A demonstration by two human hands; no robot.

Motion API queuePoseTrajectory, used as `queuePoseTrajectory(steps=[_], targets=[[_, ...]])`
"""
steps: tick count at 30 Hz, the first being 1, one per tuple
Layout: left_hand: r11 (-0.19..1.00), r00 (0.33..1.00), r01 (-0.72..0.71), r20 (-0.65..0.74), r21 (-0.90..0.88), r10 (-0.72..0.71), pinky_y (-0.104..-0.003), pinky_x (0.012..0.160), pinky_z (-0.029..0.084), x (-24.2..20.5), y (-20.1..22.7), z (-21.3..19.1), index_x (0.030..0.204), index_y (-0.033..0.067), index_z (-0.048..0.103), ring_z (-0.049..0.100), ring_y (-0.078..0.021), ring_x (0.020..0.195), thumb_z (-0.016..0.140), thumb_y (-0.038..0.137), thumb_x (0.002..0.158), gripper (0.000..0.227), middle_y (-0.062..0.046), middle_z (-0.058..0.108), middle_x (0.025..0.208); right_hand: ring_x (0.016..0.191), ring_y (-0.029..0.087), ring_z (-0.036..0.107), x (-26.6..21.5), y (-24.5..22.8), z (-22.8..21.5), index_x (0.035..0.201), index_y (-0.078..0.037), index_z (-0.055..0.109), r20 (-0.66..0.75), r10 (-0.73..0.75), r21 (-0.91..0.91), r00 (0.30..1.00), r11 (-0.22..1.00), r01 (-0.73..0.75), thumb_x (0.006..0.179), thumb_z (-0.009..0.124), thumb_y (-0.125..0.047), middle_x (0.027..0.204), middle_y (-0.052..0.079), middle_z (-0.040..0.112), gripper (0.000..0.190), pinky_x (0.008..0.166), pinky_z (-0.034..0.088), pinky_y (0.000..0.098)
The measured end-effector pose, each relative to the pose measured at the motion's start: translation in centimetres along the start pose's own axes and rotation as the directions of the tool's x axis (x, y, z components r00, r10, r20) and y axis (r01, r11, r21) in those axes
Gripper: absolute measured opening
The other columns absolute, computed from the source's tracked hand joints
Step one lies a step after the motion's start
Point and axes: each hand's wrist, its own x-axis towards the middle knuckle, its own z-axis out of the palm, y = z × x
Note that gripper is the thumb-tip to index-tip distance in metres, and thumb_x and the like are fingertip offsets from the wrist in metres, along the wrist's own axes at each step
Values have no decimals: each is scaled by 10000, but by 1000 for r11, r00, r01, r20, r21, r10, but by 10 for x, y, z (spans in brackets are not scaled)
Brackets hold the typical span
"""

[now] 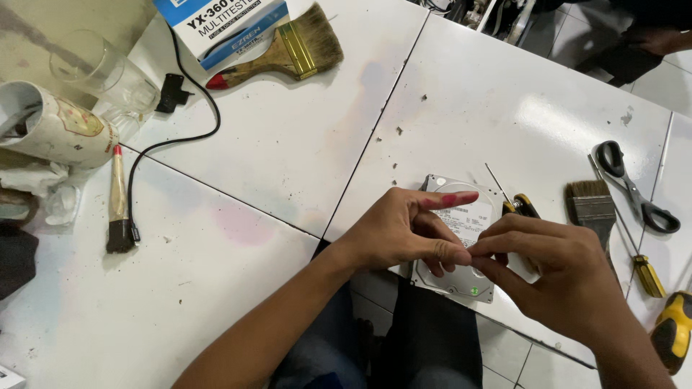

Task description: The person uses a screwdriver to remove screws from the top cover of a hard drive. They flip the drive over and continue to remove screws from the bottom casing using the screwdriver.

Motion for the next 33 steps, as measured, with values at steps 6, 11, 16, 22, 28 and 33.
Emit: queuePoseTrajectory(steps=[6,11,16,22,28,33], targets=[[833,896,-184,-259,521,360,-208,713,651,6,-10,-11,1350,6,724,778,-74,674,760,333,917,543,-44,814,743,644,88,768,-9,21,15,855,-177,853,50,68,-105,996,992,-63,818,873,-174,862,-62,828,42,622,623,225],[524,803,-330,-59,785,594,-301,674,533,18,-58,-23,1244,120,780,631,-121,619,741,225,1002,266,-18,753,754,787,147,826,-13,35,27,987,-219,897,233,167,-183,958,975,-125,856,821,-211,960,-63,869,151,722,632,319],[469,779,-384,6,796,627,-334,666,507,21,-71,-28,1256,109,769,647,-166,649,691,187,1038,244,-56,808,883,775,166,802,-6,34,32,1006,-200,884,305,133,-195,943,978,-75,898,782,-215,920,-63,853,149,722,608,338],[456,739,-428,12,780,674,-347,739,588,22,-73,-30,1236,68,766,798,-222,848,685,150,1033,233,-100,832,1014,815,169,816,-1,34,35,1046,-213,885,372,152,-246,915,967,-61,900,775,-215,974,-59,857,183,730,639,352],[439,730,-443,31,782,682,-360,724,582,22,-74,-31,1233,61,761,784,-233,813,696,150,1031,230,-102,826,977,820,197,805,0,33,36,1035,-195,874,374,127,-266,919,964,-25,903,759,-209,965,-49,849,176,760,620,355],[427,719,-449,33,785,694,-363,751,598,23,-78,-32,1228,70,761,799,-249,856,700,156,1032,222,-108,828,1009,760,214,751,1,32,41,1014,-172,842,434,67,-354,899,930,101,933,730,-174,856,-33,802,138,651,589,393]])
